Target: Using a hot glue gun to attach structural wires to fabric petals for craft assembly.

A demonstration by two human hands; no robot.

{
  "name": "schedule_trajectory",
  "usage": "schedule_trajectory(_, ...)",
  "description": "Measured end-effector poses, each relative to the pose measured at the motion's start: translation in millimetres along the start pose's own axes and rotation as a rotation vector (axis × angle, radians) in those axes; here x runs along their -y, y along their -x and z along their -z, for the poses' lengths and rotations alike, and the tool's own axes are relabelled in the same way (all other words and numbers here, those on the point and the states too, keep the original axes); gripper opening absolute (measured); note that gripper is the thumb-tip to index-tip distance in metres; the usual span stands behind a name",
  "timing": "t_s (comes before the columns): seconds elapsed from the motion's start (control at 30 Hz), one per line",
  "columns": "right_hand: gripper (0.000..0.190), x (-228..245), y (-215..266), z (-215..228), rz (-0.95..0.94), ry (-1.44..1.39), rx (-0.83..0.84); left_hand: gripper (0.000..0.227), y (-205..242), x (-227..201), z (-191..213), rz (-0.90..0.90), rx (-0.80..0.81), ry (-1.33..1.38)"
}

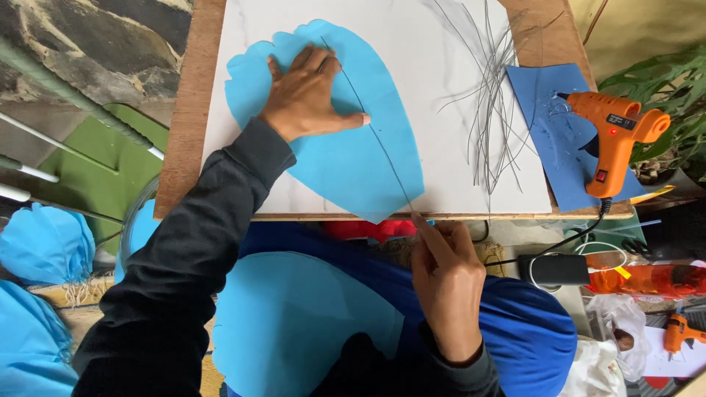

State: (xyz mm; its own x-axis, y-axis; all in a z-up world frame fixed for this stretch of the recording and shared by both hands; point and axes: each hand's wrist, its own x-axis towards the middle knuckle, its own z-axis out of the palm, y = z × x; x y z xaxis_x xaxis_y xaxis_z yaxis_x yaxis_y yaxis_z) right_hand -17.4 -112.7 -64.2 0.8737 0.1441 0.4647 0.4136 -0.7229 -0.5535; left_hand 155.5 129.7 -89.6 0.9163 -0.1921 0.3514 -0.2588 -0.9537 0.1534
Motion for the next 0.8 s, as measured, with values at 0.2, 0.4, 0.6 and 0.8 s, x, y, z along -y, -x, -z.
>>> schedule_trajectory(0.2,0.031,-2.8,0.7,-1.9,0.023,0.035,-0.009,0.084,1.1,4.0,-8.0,-0.013,0.003,-0.019)
schedule_trajectory(0.4,0.035,-1.3,0.4,0.0,0.023,0.036,-0.015,0.089,2.1,-1.7,-1.6,0.060,0.073,0.005)
schedule_trajectory(0.6,0.023,-16.7,-7.4,49.3,-0.066,-0.047,-0.043,0.092,0.5,-4.3,2.2,0.052,0.060,-0.011)
schedule_trajectory(0.8,0.032,-129.3,-41.0,101.5,0.030,0.154,-0.355,0.090,1.6,-3.1,1.8,0.040,0.020,0.040)
